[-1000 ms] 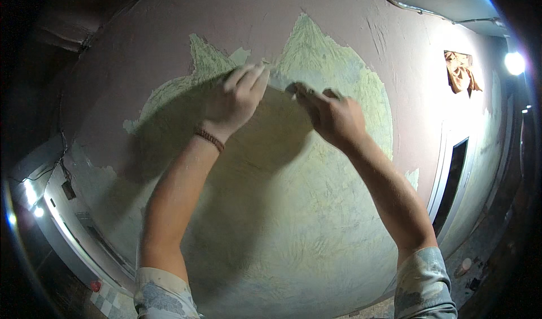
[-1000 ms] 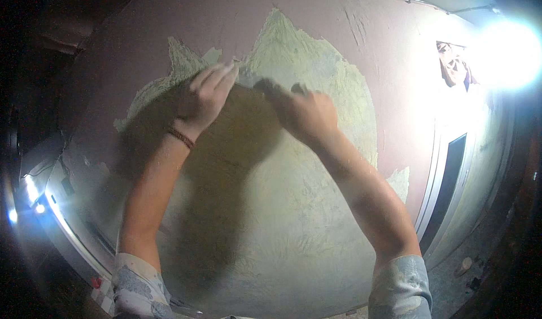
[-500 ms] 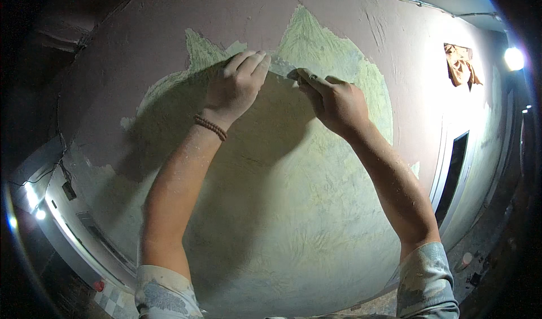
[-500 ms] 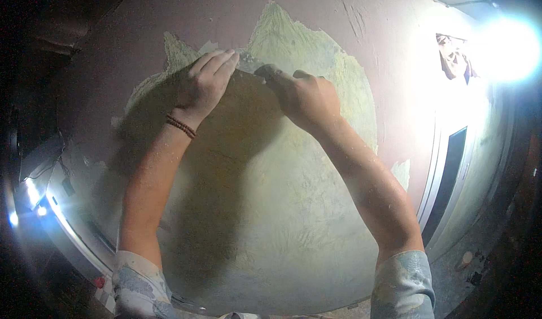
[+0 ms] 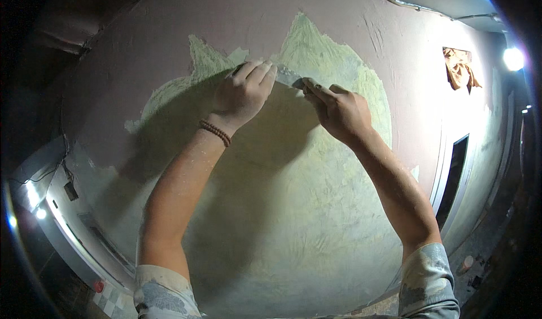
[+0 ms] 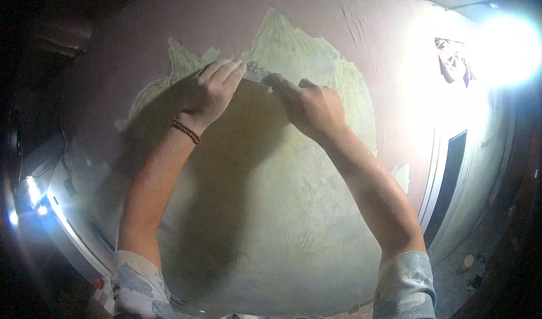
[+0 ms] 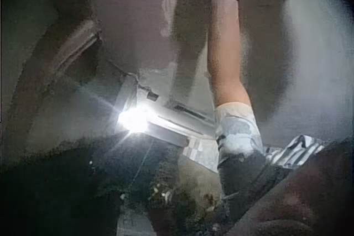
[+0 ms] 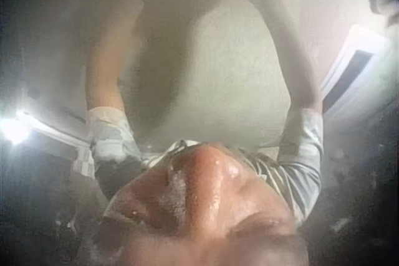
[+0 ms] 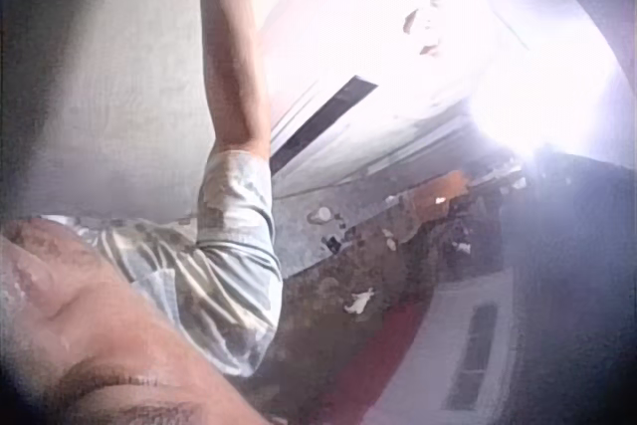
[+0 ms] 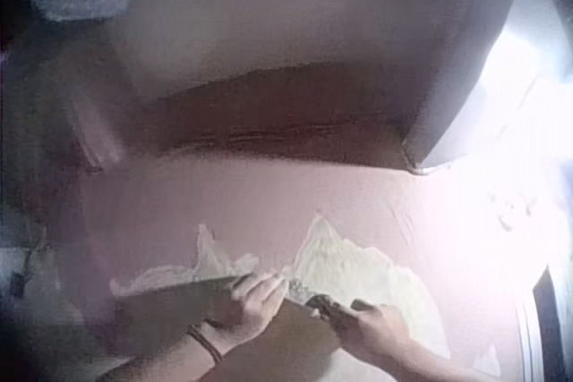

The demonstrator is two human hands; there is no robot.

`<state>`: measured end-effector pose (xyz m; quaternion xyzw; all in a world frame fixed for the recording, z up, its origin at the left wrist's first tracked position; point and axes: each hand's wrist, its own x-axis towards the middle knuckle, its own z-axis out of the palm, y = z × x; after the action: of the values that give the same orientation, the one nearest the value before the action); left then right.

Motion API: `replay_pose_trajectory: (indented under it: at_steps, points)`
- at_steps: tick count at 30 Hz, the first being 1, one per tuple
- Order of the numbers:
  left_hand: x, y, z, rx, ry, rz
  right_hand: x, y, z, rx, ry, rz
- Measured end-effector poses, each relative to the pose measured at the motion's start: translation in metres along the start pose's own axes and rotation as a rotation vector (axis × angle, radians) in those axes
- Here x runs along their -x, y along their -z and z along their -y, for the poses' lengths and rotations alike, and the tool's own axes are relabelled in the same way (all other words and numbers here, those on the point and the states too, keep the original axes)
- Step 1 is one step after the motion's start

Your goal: The person applies a light-colored plaster or skim coat to a pink wall using a trowel. They repeatedly spread and smooth the material across the surface, occasionally pausing to wipe the tool or adjust their position. A second person is briefly visible working nearby.

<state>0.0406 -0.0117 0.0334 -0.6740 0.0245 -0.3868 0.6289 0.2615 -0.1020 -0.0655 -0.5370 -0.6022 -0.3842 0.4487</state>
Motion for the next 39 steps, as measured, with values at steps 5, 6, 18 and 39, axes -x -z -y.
replay_pose_trajectory:
  at_steps: [5,6,18,39]
  points:
    - [-0.03,0.001,0.008,-0.003,0.166,-0.057,-0.016,0.019,0.0,-0.063,0.054,-0.266]
    - [-0.027,0.002,0.006,0.004,0.129,0.027,-0.013,0.021,0.001,-0.078,0.037,-0.149]
    - [-0.023,-0.001,0.001,0.016,0.074,-0.017,-0.013,0.024,-0.012,-0.143,0.069,-0.058]
    - [-0.036,-0.028,0.022,-0.023,0.045,-0.131,-0.033,0.012,-0.034,-0.07,0.005,-0.002]
